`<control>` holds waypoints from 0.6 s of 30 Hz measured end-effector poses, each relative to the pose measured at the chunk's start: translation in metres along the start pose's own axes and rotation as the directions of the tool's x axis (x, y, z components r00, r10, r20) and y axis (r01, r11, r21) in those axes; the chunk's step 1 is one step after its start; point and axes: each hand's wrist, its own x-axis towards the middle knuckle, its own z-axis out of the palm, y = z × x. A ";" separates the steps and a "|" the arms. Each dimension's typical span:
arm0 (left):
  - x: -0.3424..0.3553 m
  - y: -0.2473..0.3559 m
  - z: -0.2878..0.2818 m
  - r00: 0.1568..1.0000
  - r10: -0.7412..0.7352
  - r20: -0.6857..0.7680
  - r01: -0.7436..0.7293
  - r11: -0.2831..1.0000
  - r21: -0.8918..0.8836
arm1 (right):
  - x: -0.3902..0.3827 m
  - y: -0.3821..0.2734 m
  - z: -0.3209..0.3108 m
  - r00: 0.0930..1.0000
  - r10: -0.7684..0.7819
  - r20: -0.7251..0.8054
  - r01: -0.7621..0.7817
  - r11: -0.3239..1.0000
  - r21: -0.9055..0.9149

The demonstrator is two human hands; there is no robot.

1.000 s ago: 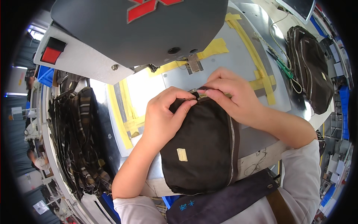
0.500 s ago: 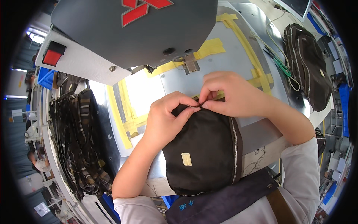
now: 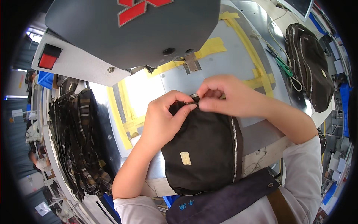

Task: The person aligns the zipper of a black bag under a sewing machine and sews the seam. They repeat this process for multiple bags, handling them one at a time from a stack on the left to a finished pile on the right.

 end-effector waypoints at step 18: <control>0.005 -0.007 0.006 0.722 0.689 -0.063 -0.570 0.645 0.509 | 0.002 0.006 0.011 0.981 0.108 -0.162 -0.090 0.989 0.117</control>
